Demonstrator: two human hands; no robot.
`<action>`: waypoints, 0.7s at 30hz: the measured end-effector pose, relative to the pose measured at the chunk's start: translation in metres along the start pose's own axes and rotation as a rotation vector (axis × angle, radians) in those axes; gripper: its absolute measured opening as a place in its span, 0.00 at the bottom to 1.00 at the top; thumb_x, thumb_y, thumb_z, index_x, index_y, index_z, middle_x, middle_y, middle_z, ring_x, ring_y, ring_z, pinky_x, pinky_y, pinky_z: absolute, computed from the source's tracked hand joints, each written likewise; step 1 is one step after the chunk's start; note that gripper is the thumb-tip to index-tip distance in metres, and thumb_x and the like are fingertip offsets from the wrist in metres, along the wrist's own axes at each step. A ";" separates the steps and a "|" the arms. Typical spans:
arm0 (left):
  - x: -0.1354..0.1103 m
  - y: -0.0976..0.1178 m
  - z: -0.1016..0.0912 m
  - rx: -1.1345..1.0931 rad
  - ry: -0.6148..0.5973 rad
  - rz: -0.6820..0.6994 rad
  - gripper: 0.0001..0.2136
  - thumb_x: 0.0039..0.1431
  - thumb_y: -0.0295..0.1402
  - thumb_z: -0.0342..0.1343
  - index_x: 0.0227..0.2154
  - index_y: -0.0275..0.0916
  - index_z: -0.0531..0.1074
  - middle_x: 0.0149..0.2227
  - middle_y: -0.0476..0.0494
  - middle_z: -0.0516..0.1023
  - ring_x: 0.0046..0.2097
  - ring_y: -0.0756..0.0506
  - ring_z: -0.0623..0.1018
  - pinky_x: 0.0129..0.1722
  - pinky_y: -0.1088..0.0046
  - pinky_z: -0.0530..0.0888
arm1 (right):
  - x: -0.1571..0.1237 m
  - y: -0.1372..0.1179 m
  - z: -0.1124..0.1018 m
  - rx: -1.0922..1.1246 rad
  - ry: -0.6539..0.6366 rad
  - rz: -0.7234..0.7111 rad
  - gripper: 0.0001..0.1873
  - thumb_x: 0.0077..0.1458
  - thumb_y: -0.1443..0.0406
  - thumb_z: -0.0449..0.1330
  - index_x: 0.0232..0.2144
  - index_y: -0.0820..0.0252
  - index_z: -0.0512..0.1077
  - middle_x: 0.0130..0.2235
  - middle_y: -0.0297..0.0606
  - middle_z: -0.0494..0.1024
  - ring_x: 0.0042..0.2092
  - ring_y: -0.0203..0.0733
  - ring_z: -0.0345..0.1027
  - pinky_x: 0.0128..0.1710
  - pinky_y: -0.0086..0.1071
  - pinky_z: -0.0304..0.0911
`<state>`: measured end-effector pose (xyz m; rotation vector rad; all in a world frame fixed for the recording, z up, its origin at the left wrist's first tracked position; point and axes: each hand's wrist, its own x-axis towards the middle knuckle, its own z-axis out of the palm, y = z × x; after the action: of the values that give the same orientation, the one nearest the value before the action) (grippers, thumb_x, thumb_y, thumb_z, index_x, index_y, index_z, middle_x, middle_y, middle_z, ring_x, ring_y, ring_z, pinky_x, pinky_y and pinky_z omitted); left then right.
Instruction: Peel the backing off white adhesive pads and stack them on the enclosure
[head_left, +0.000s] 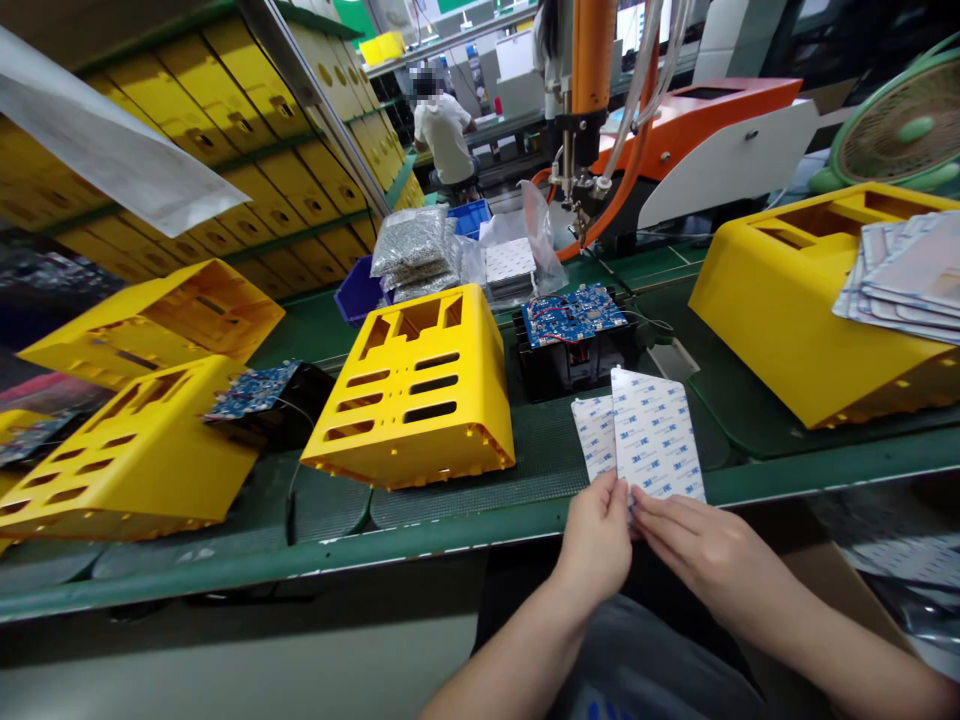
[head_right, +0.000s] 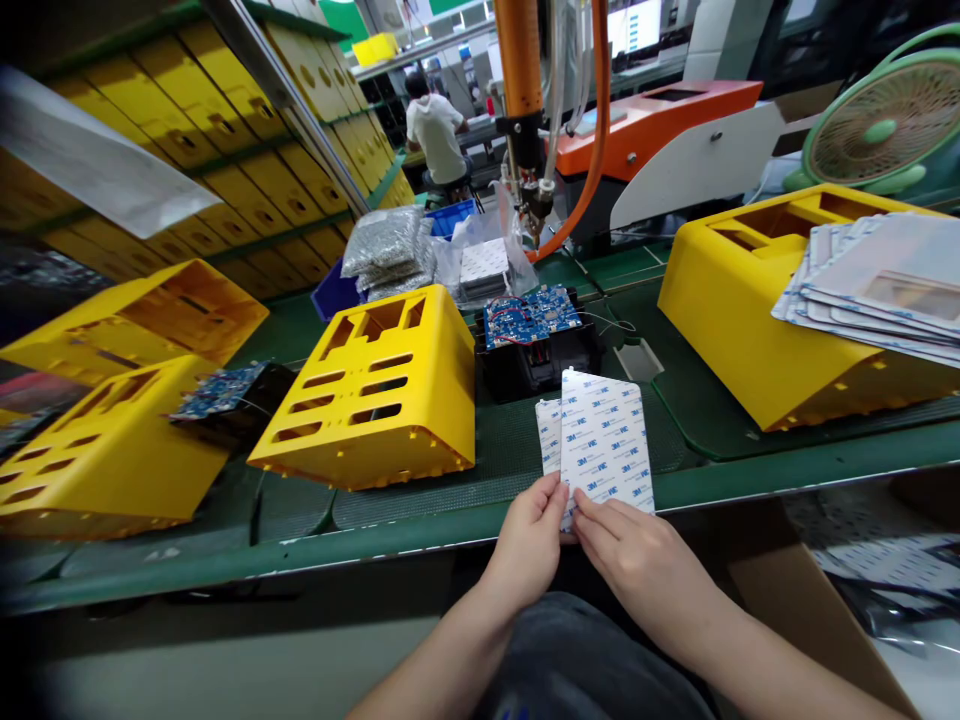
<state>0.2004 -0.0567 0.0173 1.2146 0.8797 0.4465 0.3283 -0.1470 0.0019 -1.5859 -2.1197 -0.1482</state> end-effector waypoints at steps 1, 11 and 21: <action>0.000 -0.002 0.000 0.020 0.016 -0.005 0.15 0.59 0.41 0.49 0.41 0.38 0.72 0.45 0.39 0.76 0.48 0.41 0.74 0.51 0.65 0.69 | 0.000 -0.001 0.002 0.003 0.010 0.005 0.13 0.61 0.72 0.50 0.44 0.70 0.72 0.47 0.45 0.72 0.45 0.43 0.68 0.45 0.37 0.70; 0.003 -0.003 0.002 -0.083 -0.007 -0.030 0.14 0.58 0.40 0.51 0.40 0.37 0.71 0.43 0.41 0.77 0.46 0.42 0.74 0.47 0.65 0.72 | 0.009 -0.008 0.005 0.199 0.071 0.223 0.07 0.59 0.73 0.50 0.33 0.65 0.68 0.38 0.42 0.72 0.41 0.41 0.66 0.42 0.36 0.65; 0.007 0.007 -0.017 -0.057 -0.131 -0.040 0.16 0.60 0.40 0.48 0.47 0.38 0.68 0.39 0.42 0.78 0.34 0.45 0.78 0.35 0.70 0.74 | 0.004 0.046 -0.043 0.882 -0.097 0.957 0.14 0.59 0.54 0.52 0.37 0.59 0.63 0.23 0.33 0.70 0.25 0.34 0.66 0.26 0.24 0.63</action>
<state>0.1921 -0.0385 0.0198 1.1585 0.7726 0.3539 0.3832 -0.1442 0.0324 -1.7777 -0.9808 1.0257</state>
